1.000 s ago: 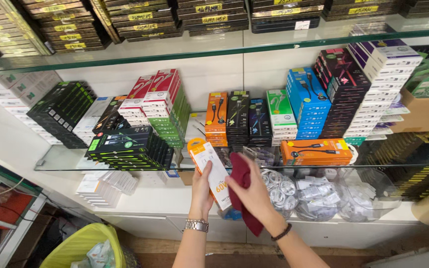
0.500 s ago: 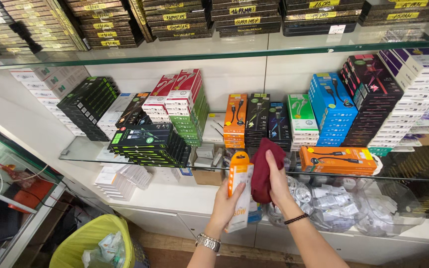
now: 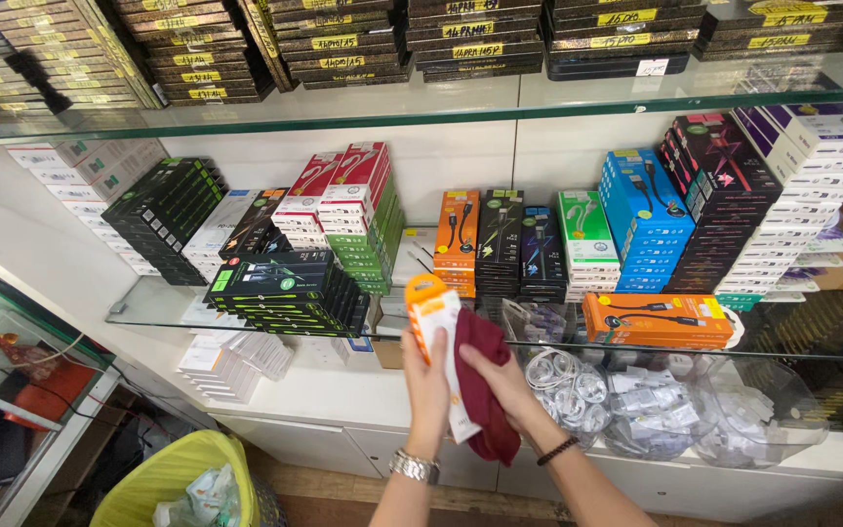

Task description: The person wipes boxed phone accessories with a maroon cloth, one box at a time, and places the cleaned boxes back onto a glass display shelf, arranging them into neat stacks with other boxed chargers and cables.

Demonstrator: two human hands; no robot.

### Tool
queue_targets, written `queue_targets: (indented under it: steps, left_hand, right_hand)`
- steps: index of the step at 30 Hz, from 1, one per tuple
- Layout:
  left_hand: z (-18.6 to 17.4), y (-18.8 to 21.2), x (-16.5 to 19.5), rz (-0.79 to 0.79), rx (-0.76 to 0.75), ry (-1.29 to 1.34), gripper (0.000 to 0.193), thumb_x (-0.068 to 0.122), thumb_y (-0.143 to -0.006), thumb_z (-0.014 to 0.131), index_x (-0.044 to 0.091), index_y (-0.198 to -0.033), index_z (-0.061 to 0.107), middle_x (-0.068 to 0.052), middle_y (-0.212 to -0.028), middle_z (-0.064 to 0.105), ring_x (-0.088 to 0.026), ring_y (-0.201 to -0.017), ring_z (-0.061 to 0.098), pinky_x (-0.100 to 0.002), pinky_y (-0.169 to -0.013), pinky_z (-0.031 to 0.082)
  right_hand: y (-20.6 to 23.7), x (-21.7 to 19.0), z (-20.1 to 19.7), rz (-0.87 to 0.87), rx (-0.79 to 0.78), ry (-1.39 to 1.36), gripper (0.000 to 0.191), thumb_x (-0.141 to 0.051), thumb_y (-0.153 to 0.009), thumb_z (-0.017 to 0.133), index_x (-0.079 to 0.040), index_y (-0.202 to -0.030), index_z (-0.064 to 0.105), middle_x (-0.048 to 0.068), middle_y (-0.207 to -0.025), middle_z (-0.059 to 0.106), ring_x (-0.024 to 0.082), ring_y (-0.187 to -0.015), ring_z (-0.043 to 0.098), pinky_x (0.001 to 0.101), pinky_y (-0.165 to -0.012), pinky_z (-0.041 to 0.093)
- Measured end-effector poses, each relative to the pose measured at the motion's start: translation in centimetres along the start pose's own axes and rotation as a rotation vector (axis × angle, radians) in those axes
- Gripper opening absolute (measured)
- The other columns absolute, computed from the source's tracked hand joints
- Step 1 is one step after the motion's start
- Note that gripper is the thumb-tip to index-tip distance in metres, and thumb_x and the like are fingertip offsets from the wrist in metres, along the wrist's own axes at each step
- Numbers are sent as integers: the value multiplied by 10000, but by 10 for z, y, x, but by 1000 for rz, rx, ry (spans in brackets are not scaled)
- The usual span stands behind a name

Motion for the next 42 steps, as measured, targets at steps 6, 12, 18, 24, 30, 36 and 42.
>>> queue_targets:
  steps: [6,12,18,24,30,36,42]
  left_hand:
    - [0,-13,4,119,30,-206,491,228,-989,604,14,-1409,468,-166,-1326,648,-233,-1203,636,-364,-1009,483]
    - [8,-76,18,208,52,-325,550,252,-999,572,-2,-1471,446,-232,-1381,629,-297,-1240,647,-373,-1026,479]
    - [70,-199,-7,140,-44,-891,641,440,-948,648,62,-1451,521,-327,-1314,602,-444,-1240,576,-489,-1038,448]
    - [92,-216,-51,-36,-161,-956,721,508,-920,611,89,-1495,492,-293,-1381,589,-466,-1321,537,-545,-1114,421]
    - [89,-156,38,589,293,-990,657,337,-937,650,-29,-1457,486,-267,-1448,491,-484,-1357,432,-591,-1077,341]
    - [214,-24,0,569,-778,-669,369,269,-998,606,50,-1290,658,-160,-1256,683,-340,-1219,636,-423,-1064,488]
    - [262,42,-27,821,-724,-963,732,360,-734,823,-94,-1257,586,-286,-1259,587,-415,-1191,554,-495,-954,448]
  right_hand:
    - [-10,-22,5,-134,73,148,516,-194,-847,789,6,-1296,633,94,-1184,739,153,-1003,699,334,-867,568]
    - [3,-7,-4,-96,84,223,489,-204,-835,776,-78,-1282,623,50,-1151,743,124,-988,695,305,-862,560]
    - [12,0,-39,-76,236,147,433,-207,-835,785,-19,-1211,681,52,-1075,770,153,-915,704,324,-806,560]
    - [14,-5,-62,-39,312,134,408,-206,-841,786,-31,-1198,692,63,-1054,770,147,-892,701,314,-783,559]
    - [21,-11,-89,-138,369,17,434,-202,-843,773,-24,-1225,673,51,-1082,758,145,-914,704,316,-786,563]
    - [54,-29,-151,-420,628,-233,435,-264,-950,685,-59,-1328,616,42,-1151,705,161,-956,661,339,-794,538]
    - [80,-37,-200,-519,659,-548,457,-392,-996,601,-117,-1359,565,28,-1237,684,163,-1086,662,351,-925,542]
Point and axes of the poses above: each hand's wrist, its own y-axis away from the middle knuckle, its own z-axis out of the palm, x = y × z, the point moved 9 cm from there along -y, towards the middle knuckle
